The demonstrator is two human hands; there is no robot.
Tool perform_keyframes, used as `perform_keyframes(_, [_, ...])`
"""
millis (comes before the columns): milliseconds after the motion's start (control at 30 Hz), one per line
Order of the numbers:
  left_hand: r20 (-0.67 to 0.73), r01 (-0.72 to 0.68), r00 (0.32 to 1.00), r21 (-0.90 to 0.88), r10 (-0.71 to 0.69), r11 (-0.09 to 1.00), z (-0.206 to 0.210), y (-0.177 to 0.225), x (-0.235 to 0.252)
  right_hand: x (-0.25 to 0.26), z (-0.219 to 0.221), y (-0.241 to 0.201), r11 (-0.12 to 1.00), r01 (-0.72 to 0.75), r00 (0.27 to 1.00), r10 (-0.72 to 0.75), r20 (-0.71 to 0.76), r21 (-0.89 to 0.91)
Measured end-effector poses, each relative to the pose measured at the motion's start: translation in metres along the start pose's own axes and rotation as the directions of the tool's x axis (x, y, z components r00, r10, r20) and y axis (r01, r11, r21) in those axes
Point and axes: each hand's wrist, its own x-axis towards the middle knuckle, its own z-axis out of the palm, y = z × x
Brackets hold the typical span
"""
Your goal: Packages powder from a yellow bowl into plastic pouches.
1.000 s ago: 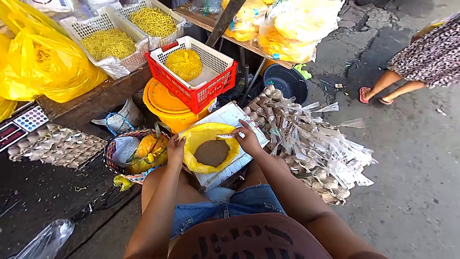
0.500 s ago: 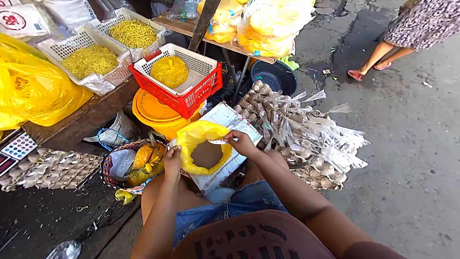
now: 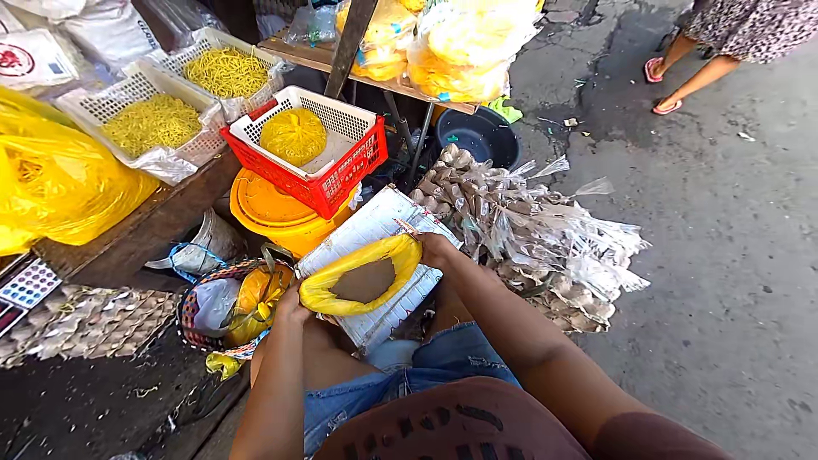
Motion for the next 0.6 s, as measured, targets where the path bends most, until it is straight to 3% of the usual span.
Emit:
perform_keyframes(100, [-0.034, 0.003, 0.999, -0.054, -0.005, 0.999, 0.001, -0.002, 0.005, 0.005, 0.003, -0.002, 0.999, -0.022, 1.000, 0.021, -0.023, -0.040])
perform_keyframes(167, [-0.020, -0.051, 0.998, 0.002, 0.051, 0.999, 0.000, -0.002, 0.005, -0.001, 0.003, -0.007, 0.973, 0.060, 0.998, -0.065, -0.015, -0.222])
perform_keyframes(233, [-0.033, -0.151, 0.987, 0.185, 0.160, 0.971, -0.003, 0.000, 0.002, -0.010, 0.002, -0.020, 0.919, 0.170, 0.983, -0.186, -0.011, -0.355])
perform_keyframes(300, [-0.045, -0.233, 0.961, 0.401, 0.273, 0.886, -0.007, 0.002, -0.005, -0.011, -0.005, -0.033, 0.896, 0.253, 0.954, -0.294, -0.063, -0.365])
perform_keyframes(400, [0.006, -0.326, 0.915, 0.599, 0.403, 0.731, -0.005, -0.004, -0.029, 0.006, -0.023, -0.039, 0.823, 0.257, 0.916, -0.374, -0.143, -0.506])
perform_keyframes(500, [0.066, -0.386, 0.878, 0.682, 0.474, 0.621, 0.004, -0.012, -0.044, -0.002, -0.021, -0.038, 0.486, 0.196, 0.863, -0.498, -0.085, -0.852])
perform_keyframes(567, [0.074, -0.388, 0.878, 0.687, 0.472, 0.614, 0.008, -0.016, -0.041, -0.008, -0.009, -0.026, 0.276, 0.277, 0.795, -0.604, 0.058, -0.920])
perform_keyframes(600, [0.072, -0.395, 0.875, 0.679, 0.480, 0.619, 0.011, -0.017, -0.037, -0.006, -0.002, -0.019, 0.205, 0.311, 0.799, -0.586, 0.138, -0.928])
